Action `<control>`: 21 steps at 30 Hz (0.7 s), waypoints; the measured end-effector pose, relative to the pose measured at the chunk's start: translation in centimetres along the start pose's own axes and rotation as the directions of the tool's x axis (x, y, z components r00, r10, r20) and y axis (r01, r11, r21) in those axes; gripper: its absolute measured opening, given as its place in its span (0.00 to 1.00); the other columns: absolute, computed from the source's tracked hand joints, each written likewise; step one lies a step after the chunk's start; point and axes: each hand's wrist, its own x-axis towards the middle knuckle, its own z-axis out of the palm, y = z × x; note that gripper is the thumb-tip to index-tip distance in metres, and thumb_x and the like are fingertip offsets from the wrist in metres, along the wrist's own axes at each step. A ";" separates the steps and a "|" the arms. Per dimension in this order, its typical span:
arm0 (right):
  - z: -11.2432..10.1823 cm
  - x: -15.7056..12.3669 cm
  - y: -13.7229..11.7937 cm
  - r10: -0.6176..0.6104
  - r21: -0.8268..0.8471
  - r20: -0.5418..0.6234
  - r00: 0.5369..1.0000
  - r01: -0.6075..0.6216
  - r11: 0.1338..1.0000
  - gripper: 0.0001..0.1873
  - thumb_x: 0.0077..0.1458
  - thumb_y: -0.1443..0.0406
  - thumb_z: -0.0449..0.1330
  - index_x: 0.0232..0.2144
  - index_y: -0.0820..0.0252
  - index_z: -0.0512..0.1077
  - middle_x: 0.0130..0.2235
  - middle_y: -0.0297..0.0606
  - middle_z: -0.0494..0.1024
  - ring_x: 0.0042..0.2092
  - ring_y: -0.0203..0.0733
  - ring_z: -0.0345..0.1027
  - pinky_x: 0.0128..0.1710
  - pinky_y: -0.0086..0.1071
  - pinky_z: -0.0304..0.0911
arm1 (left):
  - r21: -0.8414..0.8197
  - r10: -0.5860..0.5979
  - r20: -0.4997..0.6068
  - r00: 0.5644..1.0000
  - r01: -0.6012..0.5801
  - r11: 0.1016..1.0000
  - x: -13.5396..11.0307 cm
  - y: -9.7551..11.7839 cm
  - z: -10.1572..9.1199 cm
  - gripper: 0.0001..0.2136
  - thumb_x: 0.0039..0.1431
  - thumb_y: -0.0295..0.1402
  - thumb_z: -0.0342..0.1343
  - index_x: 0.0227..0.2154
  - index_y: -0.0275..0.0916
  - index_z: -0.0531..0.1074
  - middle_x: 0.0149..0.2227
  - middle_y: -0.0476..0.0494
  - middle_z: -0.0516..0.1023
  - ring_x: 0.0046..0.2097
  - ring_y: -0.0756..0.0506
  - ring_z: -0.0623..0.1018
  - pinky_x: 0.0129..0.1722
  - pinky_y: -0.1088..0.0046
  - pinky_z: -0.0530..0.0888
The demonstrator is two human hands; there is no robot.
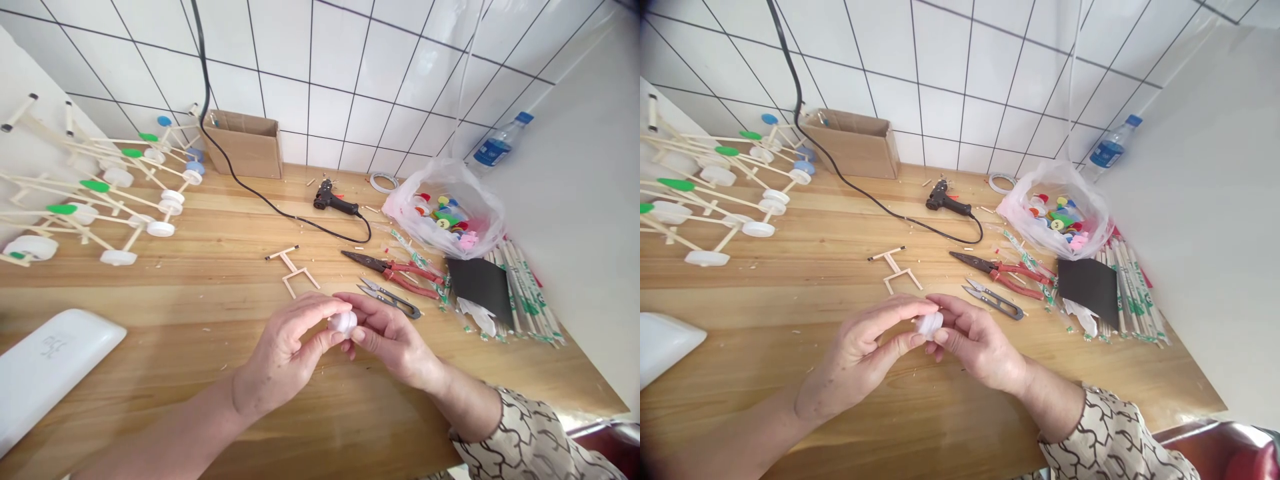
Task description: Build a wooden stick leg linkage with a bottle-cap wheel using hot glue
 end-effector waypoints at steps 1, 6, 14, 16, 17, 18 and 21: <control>0.0 0.0 0.0 0.005 0.002 -0.008 1.000 -0.005 1.000 0.24 0.55 0.61 0.62 0.53 0.60 0.64 0.34 0.36 0.74 0.32 0.33 0.68 0.32 0.29 0.66 | 0.005 0.011 -0.007 1.000 -0.011 1.000 0.0 0.0 0.0 0.10 0.58 0.26 0.54 0.42 0.38 0.73 0.40 0.42 0.80 0.42 0.46 0.78 0.43 0.69 0.76; 0.1 -0.1 0.1 -0.002 -0.031 -0.033 0.999 0.001 1.000 0.24 0.55 0.61 0.62 0.52 0.61 0.65 0.37 0.38 0.74 0.33 0.34 0.68 0.33 0.30 0.66 | 0.065 0.104 -0.006 0.995 -0.104 0.992 -0.3 -0.3 0.4 0.11 0.58 0.24 0.53 0.44 0.38 0.71 0.40 0.41 0.79 0.44 0.46 0.77 0.44 0.69 0.76; 0.1 -0.1 0.6 -0.067 -0.123 -0.019 0.998 0.064 0.990 0.23 0.57 0.61 0.60 0.53 0.62 0.63 0.34 0.36 0.72 0.32 0.33 0.66 0.32 0.29 0.66 | 0.133 0.153 -0.026 0.988 -0.148 0.980 -0.8 -0.5 0.7 0.13 0.58 0.21 0.53 0.46 0.36 0.70 0.42 0.40 0.78 0.45 0.47 0.77 0.45 0.71 0.75; 0.1 -0.1 0.6 -0.078 -0.154 -0.021 0.997 0.074 0.985 0.23 0.57 0.60 0.59 0.54 0.62 0.63 0.34 0.37 0.72 0.31 0.33 0.66 0.31 0.29 0.67 | 0.150 0.142 -0.032 0.989 -0.136 0.979 -0.8 -0.4 0.7 0.13 0.58 0.22 0.52 0.45 0.36 0.70 0.42 0.40 0.79 0.44 0.47 0.77 0.45 0.71 0.76; 0.2 -0.1 0.5 -0.083 -0.178 -0.023 0.996 0.078 0.981 0.23 0.58 0.60 0.58 0.54 0.62 0.63 0.34 0.37 0.72 0.31 0.34 0.66 0.31 0.30 0.67 | 0.157 0.139 -0.034 0.990 -0.132 0.979 -0.8 -0.4 0.7 0.13 0.58 0.22 0.52 0.45 0.37 0.70 0.42 0.40 0.79 0.44 0.46 0.77 0.44 0.71 0.76; 0.2 -0.2 0.5 -0.084 -0.208 -0.026 0.996 0.077 0.975 0.23 0.58 0.60 0.58 0.53 0.61 0.63 0.33 0.37 0.72 0.31 0.35 0.66 0.32 0.30 0.67 | 0.164 0.137 -0.036 0.990 -0.130 0.978 -0.8 -0.3 0.7 0.13 0.58 0.22 0.52 0.45 0.37 0.70 0.42 0.40 0.79 0.44 0.46 0.77 0.43 0.71 0.76; 0.3 -0.3 0.4 -0.083 -0.279 -0.033 0.996 0.071 0.958 0.22 0.58 0.59 0.57 0.53 0.60 0.63 0.34 0.37 0.71 0.31 0.35 0.66 0.32 0.31 0.67 | 0.181 0.163 -0.037 0.986 -0.154 0.971 -0.8 -0.2 0.8 0.13 0.58 0.22 0.51 0.45 0.37 0.70 0.41 0.40 0.79 0.42 0.46 0.78 0.42 0.70 0.77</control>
